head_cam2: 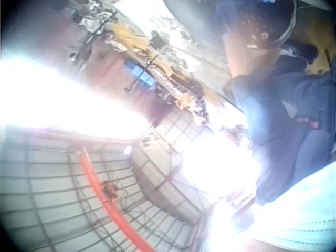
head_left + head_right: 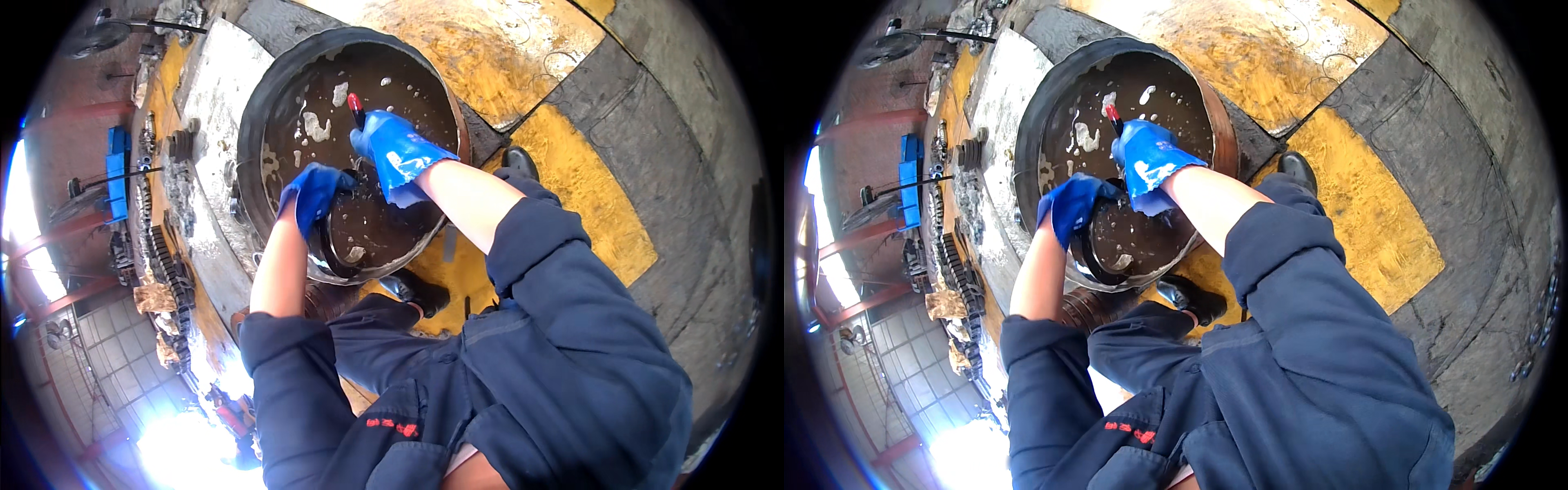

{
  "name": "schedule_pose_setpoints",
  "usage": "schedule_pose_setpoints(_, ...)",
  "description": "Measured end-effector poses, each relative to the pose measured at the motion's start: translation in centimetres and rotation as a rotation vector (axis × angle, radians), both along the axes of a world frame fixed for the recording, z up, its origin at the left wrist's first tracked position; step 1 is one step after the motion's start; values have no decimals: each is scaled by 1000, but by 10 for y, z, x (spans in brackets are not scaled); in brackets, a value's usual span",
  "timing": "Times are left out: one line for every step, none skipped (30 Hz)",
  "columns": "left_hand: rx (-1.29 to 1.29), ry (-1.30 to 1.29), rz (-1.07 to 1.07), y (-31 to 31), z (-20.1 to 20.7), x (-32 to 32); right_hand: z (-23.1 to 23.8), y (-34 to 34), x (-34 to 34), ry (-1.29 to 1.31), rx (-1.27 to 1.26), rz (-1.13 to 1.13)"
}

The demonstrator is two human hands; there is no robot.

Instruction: The person, wearing blue gloves, cleans metal machine parts in a large bucket of dark liquid using a brush. They scrub the surface of a circular metal component, lifting it occasionally to inspect the progress before continuing to clean other cylindrical parts in the same manner.

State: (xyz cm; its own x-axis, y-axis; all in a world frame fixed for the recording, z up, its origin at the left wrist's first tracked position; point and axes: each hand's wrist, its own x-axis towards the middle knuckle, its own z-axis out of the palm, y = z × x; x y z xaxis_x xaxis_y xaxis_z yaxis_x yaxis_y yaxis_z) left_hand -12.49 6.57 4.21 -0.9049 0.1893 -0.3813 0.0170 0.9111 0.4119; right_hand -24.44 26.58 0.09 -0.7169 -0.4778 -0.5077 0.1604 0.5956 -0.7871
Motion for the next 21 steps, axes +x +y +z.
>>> schedule_pose_setpoints(76,-95,264,2,2,1,5,2,-8,-19,-82,-45)
schedule_pose_setpoints(158,-191,530,13,4,1,4,6,-16,-40,-157,-88)
schedule_pose_setpoints(242,-299,806,27,7,8,11,11,-14,-71,-227,-122)
schedule_pose_setpoints(395,-278,925,37,16,25,17,19,-17,99,-178,-91)
schedule_pose_setpoints(553,-256,901,47,32,37,18,23,-29,8,-181,-134)
schedule_pose_setpoints(596,-137,954,48,41,66,40,21,-25,-20,-215,-118)
schedule_pose_setpoints(639,-26,999,50,45,91,60,24,-21,-54,-240,-108)
schedule_pose_setpoints(754,33,1010,51,37,101,44,24,-28,-94,-369,-128)
schedule_pose_setpoints(724,90,956,48,25,111,48,22,-23,-76,-367,-82)
schedule_pose_setpoints(729,142,988,46,12,124,53,19,-19,-58,-364,-38)
schedule_pose_setpoints(724,197,1023,50,9,132,60,15,-10,-45,-369,9)
schedule_pose_setpoints(706,183,1018,45,6,136,65,9,7,15,-438,-7)
schedule_pose_setpoints(689,168,1011,39,2,138,54,-5,21,-4,-493,88)
schedule_pose_setpoints(661,172,1043,27,3,156,106,11,53,21,-430,248)
schedule_pose_setpoints(697,165,1004,33,-1,143,100,6,66,47,-524,228)
schedule_pose_setpoints(719,161,986,37,-1,138,89,-8,75,135,-489,295)
schedule_pose_setpoints(738,160,973,39,1,136,89,-14,81,221,-455,368)
schedule_pose_setpoints(758,158,960,41,2,134,84,-13,80,228,-486,356)
schedule_pose_setpoints(778,157,946,44,4,131,79,-11,77,235,-517,343)
schedule_pose_setpoints(794,161,944,44,5,133,84,-11,69,126,-443,365)
schedule_pose_setpoints(808,168,944,42,6,137,78,-11,65,151,-431,267)
